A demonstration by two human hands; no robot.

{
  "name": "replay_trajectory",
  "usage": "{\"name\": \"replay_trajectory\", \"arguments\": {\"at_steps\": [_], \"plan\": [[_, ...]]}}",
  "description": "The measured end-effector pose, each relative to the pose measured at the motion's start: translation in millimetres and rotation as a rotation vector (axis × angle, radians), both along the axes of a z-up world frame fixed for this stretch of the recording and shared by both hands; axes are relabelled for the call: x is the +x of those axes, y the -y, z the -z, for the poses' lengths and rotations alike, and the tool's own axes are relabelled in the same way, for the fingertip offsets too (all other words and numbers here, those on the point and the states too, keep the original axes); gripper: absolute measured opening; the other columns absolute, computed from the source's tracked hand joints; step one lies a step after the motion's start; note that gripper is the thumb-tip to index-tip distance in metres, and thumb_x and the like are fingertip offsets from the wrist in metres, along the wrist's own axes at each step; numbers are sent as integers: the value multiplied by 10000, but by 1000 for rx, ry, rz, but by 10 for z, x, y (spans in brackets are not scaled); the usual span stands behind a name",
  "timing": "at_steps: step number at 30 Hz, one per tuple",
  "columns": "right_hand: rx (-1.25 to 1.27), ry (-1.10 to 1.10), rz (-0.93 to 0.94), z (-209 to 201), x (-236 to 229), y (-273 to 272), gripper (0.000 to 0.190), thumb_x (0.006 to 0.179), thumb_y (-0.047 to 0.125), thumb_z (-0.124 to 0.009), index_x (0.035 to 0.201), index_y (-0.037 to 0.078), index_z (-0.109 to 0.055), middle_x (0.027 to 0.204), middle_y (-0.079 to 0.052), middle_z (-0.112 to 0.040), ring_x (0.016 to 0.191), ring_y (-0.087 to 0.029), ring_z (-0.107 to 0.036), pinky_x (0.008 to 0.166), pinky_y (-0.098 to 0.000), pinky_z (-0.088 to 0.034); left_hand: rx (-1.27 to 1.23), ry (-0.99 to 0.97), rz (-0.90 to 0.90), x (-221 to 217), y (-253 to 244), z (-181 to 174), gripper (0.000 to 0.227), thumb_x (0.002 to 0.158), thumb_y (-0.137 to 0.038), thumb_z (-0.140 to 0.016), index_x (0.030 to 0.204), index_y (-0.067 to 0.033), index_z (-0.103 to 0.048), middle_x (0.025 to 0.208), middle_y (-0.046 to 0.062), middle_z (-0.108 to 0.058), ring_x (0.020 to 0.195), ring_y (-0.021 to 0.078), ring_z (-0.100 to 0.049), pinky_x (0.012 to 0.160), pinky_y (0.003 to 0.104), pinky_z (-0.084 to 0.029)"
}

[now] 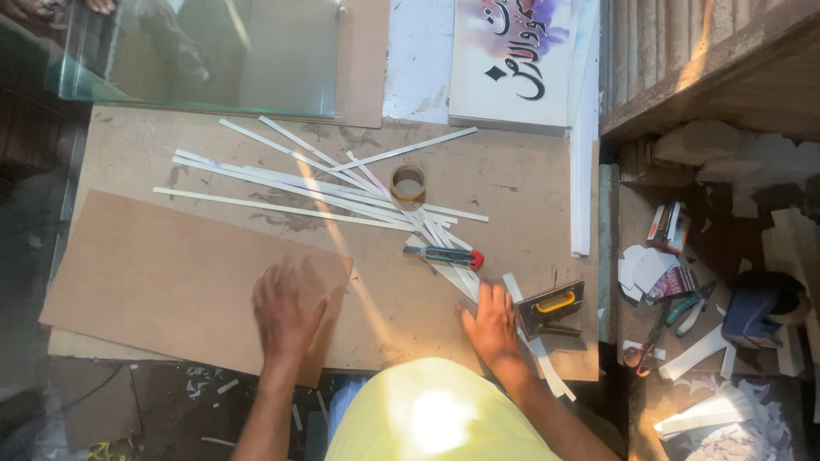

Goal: The person trims the edges of rectangular cardboard sheets using a utility knife and a straightedge. They repeatedly align the straightedge, cut along the edge, and stack the trimmed sheets on the table.

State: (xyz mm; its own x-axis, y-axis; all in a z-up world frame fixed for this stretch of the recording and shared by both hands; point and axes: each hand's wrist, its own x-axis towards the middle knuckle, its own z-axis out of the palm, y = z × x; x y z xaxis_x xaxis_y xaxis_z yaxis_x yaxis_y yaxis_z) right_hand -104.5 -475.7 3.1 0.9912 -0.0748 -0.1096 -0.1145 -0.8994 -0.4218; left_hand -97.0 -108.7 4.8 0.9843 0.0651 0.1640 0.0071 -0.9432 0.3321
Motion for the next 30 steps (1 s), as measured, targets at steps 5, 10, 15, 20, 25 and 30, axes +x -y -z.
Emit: {"name": "replay_trajectory", "arguments": {"at_steps": [5,10,15,20,25,30], "plan": [[-166,-46,47,45,-102,-173,783,800,283,-829,1433,0,-465,1261,-160,-507,1199,-354,-483,963,-484,-466,-77,34,486,1610,145,-105,1326,474,-360,-992,1541,-3,-292,1595,261,-278,1505,430,-268,1229,549,-282],[-26,-30,244,224,-73,-241,653,727,222,-858,1304,63,-598,1145,-135,-629,1137,-355,-546,980,-451,-471,192,-260,715,2479,302,-30,1547,294,-426,-1058,1547,9,-262,1583,257,-304,1431,429,-290,1158,531,-276],[23,-96,367,381,-89,-279,376,754,231,-843,1062,74,-693,1022,-110,-669,1052,-335,-600,915,-437,-494,180,-229,816,2579,295,218,993,441,-364,-978,1289,-74,-550,1233,103,-610,1194,313,-579,996,454,-510],[-34,-92,365,485,-203,-332,288,762,277,-835,944,82,-728,967,-143,-661,1029,-362,-587,885,-467,-479,90,-22,772,2354,184,493,701,430,-365,-971,991,-109,-637,921,64,-648,967,299,-625,803,463,-518],[37,-116,404,568,-345,-562,293,897,262,-758,1023,30,-630,1047,-182,-670,1028,-404,-613,832,-506,-509,98,67,856,2235,42,633,330,639,-239,-882,835,-118,-646,823,94,-648,879,309,-630,766,471,-536],[369,-287,522,192,-275,-615,314,914,288,-682,1140,77,-628,988,-202,-724,933,-396,-710,833,-470,-542,83,210,856,2078,19,381,93,893,5,-676,926,-60,-618,782,110,-627,778,297,-646,686,437,-550]]}}
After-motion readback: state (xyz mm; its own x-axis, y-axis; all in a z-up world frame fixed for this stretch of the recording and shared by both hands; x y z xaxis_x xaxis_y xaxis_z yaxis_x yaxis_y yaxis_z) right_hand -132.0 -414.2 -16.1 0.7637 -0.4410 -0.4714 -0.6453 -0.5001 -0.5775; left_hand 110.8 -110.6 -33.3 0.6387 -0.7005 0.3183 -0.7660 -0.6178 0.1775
